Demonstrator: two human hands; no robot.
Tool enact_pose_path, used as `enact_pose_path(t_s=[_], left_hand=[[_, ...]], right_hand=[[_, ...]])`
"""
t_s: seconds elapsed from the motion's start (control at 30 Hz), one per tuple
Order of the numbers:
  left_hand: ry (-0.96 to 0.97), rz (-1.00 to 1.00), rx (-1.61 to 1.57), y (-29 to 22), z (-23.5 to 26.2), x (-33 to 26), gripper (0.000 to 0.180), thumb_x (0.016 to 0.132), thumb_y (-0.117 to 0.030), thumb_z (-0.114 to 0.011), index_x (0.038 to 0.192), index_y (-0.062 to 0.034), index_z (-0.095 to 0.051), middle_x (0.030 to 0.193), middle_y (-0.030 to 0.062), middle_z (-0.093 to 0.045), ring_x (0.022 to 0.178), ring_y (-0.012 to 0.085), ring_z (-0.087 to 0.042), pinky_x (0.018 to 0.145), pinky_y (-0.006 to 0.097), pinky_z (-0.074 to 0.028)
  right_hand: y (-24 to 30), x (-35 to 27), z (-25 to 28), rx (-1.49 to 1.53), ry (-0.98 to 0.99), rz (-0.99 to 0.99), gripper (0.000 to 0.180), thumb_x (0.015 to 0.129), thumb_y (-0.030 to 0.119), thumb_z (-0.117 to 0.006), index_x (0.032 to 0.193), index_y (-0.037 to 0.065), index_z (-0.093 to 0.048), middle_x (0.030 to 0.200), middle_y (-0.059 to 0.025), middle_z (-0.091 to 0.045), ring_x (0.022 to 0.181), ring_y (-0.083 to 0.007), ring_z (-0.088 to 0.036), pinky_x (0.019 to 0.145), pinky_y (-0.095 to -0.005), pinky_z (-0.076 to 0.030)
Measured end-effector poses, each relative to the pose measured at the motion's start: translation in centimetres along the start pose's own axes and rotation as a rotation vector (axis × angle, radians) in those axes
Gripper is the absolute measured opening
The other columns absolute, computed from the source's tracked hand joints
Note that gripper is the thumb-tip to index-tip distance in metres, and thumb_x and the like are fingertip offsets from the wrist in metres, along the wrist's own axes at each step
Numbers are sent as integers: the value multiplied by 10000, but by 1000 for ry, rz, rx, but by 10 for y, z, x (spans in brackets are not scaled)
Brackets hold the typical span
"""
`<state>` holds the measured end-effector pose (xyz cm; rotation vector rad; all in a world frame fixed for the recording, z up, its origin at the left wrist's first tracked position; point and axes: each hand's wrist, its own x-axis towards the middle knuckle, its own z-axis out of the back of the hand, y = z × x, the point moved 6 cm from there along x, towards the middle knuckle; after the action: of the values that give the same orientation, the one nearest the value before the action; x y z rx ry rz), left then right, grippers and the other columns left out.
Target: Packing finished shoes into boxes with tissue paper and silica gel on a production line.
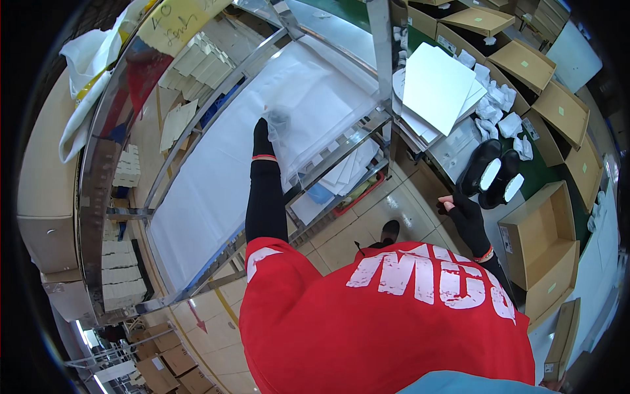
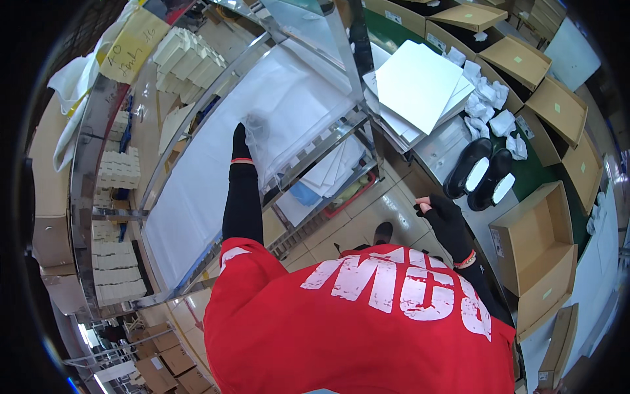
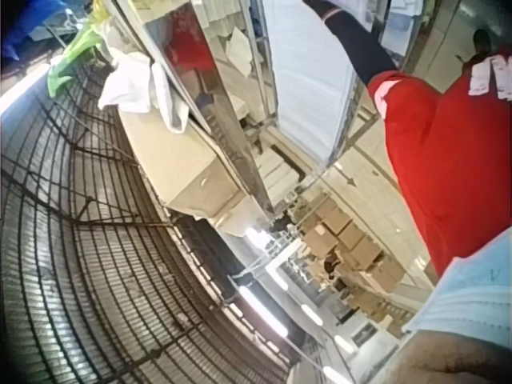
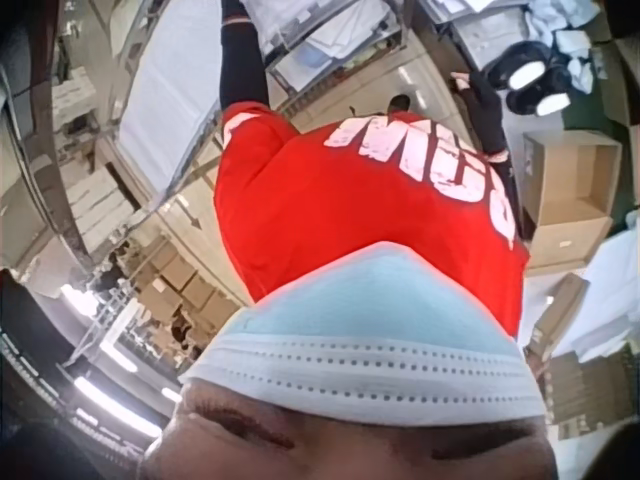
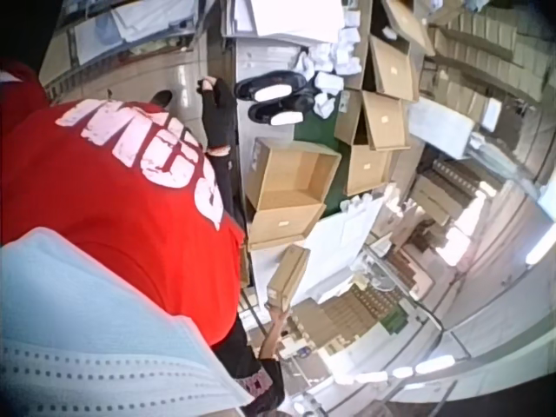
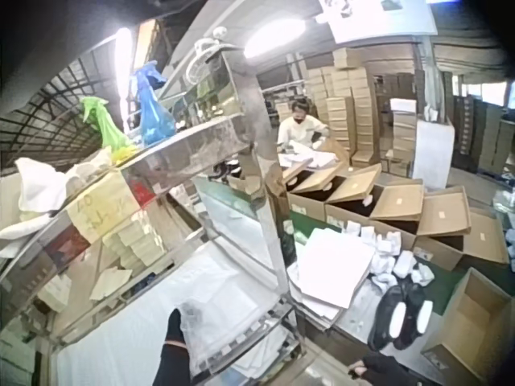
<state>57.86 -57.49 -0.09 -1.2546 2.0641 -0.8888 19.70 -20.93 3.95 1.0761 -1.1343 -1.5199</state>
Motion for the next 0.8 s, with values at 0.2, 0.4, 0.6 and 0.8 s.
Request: enact_pose_path(t_s=[0.2, 0.4, 0.6, 0.8], left_hand=[[-4, -73, 1294, -1, -67, 19, 403, 913, -366, -540, 1137, -37, -607, 959, 93, -681, 898, 263, -646, 781, 358, -503], [-268, -276, 2131, -13, -21, 93, 857, 791, -724, -499, 1363, -89, -435, 1442, 162, -364, 1355, 354, -290, 1039, 623, -235], [-594, -336, 2151, -91, 77, 147, 883, 806, -756, -418, 1313, -37, -488, 1315, 202, -510, 1219, 373, -471, 992, 550, -355], [-577, -134, 2312, -88, 29, 154, 839, 804, -768, -376, 1258, -83, -542, 1143, 186, -619, 1052, 374, -593, 884, 538, -426]], right_hand=[[7, 8, -12, -67, 10, -8, 227, 911, 169, -610, 1038, -15, -651, 868, -60, -660, 789, -106, -597, 721, -260, -461], [9, -3, -12, -152, -64, 2, 243, 873, 167, -662, 1046, -3, -664, 957, -101, -680, 829, -149, -628, 781, -304, -485], [-6, -38, 14, -127, -183, -156, 244, 856, 137, -667, 1056, -3, -662, 963, -116, -678, 807, -169, -642, 783, -314, -493], [-21, -68, 27, -165, -347, -251, 256, 867, 192, -657, 1043, 5, -662, 953, -97, -680, 846, -157, -632, 767, -308, -492]])
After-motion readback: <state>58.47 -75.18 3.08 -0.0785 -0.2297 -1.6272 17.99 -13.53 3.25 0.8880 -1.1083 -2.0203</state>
